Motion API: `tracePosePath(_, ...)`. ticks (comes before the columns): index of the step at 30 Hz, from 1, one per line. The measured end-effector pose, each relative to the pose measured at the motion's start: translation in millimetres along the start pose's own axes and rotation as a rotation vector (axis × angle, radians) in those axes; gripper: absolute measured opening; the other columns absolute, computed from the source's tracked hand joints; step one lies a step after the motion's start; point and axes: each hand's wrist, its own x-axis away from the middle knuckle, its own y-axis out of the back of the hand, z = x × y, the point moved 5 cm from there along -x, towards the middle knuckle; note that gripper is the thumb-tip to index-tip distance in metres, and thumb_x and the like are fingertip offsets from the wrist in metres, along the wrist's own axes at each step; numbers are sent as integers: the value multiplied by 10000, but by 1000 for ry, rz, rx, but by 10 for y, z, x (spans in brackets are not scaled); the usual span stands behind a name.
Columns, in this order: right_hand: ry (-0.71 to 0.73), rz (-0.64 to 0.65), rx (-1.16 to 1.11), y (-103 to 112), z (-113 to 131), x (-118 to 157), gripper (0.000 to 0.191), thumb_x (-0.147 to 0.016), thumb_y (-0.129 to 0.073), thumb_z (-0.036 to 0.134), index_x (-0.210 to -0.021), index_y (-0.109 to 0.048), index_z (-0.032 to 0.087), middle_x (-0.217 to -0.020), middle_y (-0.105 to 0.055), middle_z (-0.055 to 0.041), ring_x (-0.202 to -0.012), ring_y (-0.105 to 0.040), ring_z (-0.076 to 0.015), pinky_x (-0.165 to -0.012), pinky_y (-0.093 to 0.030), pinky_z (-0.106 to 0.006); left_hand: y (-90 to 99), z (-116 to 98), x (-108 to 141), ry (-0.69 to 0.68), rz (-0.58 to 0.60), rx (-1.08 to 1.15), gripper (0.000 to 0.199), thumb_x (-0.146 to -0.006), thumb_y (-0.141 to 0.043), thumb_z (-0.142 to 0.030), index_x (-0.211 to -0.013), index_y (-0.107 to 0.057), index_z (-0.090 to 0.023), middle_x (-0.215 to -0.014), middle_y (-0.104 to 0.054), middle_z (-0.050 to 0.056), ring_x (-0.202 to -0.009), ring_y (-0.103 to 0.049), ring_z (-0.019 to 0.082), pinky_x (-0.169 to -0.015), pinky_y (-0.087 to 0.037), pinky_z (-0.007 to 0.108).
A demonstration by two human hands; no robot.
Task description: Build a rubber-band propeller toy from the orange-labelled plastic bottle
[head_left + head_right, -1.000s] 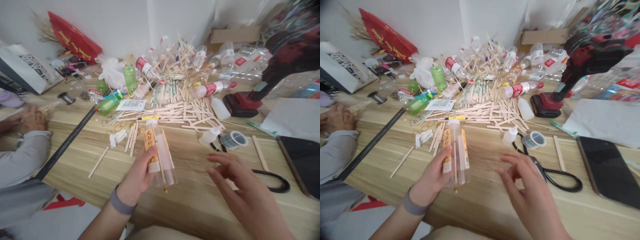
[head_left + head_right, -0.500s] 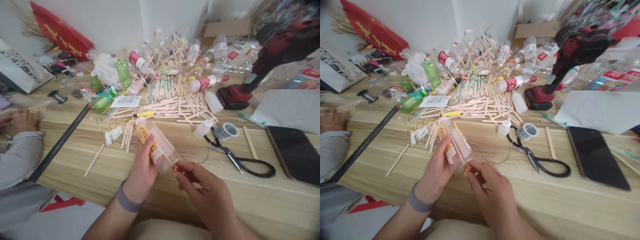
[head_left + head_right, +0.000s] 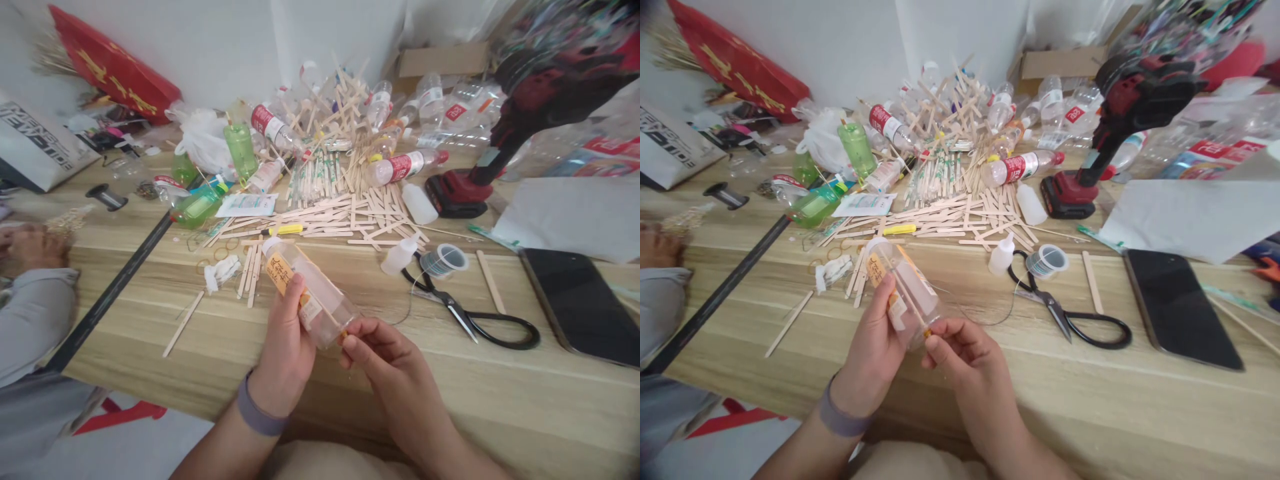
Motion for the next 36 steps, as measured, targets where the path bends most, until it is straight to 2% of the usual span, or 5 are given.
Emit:
tracePosePath(6,-1,-19,-69,-25,-42,-5,215,-733,-783,363,-748,-633,210,-668,-676,26,-662,-628,-111,-668,-507,-226,-5,-25,-26,-22,-3,32,160,-863,-626,-336,-951,-606,-204,-818,-643,-47,-723,-598,103,-670,-500,201)
tracePosePath(11,-19,-94,-23,6,-45,-25,259,-662,-823,379,-829,-719,211,-699,-727,-6,-643,-676,-157,-669,-557,-300,2,-28,-58,-25,-30,4,185,-832,-648,-361,-946,-597,-224,-871,-663,-43,-823,-627,132,-741,-505,225)
tracePosePath(17,-10,-109,25,21,-19,-15,200,-624,-835,375,-754,-765,241,-606,-715,1,-584,-675,-175,-632,-574,-332,11,-14,-54,-53,-3,-47,247,-797,-682,-415,-925,-582,-229,-892,-662,-16,-923,-628,178,-773,-515,255)
tracePosePath(27,71,-61,38,-1,14,-32,150,-666,-794,317,-699,-686,219,-615,-640,28,-539,-577,-115,-549,-496,-246,25,43,-48,-8,4,-21,211,-828,-641,-406,-914,-580,-224,-831,-627,-26,-733,-594,138,-672,-498,240)
tracePosePath(36,53,-45,83,17,-7,-46,222,-689,-776,389,-710,-641,214,-615,-605,29,-570,-565,-127,-578,-481,-256,4,8,-37,-38,4,-45,227,-818,-653,-396,-961,-599,-228,-885,-654,-24,-790,-617,150,-714,-506,247)
